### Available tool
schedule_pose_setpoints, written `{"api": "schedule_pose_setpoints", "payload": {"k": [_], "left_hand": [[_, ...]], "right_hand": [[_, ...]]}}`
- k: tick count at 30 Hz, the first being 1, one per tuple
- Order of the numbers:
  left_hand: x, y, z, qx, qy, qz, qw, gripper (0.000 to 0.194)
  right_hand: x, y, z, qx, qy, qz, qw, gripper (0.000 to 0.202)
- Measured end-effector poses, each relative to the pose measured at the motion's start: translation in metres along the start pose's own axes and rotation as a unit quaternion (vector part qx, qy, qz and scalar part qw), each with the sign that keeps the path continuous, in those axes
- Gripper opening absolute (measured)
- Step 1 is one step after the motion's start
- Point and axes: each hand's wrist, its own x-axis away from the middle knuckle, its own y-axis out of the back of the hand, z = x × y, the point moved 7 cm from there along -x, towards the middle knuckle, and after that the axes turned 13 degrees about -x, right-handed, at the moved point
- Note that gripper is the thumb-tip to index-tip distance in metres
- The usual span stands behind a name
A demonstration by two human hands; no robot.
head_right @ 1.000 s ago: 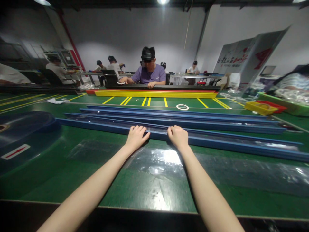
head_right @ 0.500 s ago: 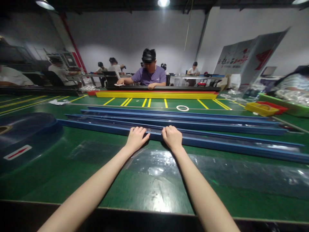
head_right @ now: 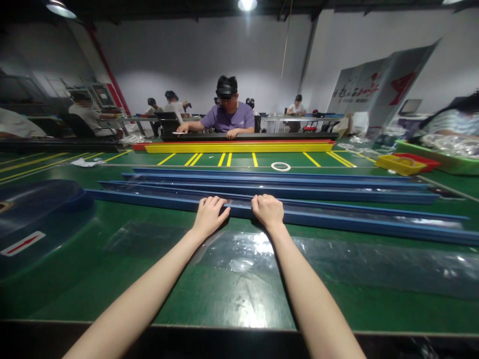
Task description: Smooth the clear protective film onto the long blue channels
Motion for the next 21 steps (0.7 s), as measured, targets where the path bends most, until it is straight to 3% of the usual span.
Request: {"api": "schedule_pose_setpoints", "payload": {"k": [11, 21], "left_hand": [[0.000, 0.003, -0.002, 0.016, -0.001, -0.001, 1.000, 0.029], [-0.001, 0.002, -0.004, -0.010, -0.015, 0.004, 1.000, 0.033]], "right_hand": [[0.009, 0.031, -0.076, 0.015, -0.106, -0.012, 0.994, 0.041], [0.008, 0.030, -0.069, 0.022, -0.093, 0.000, 0.995, 0.041]]}}
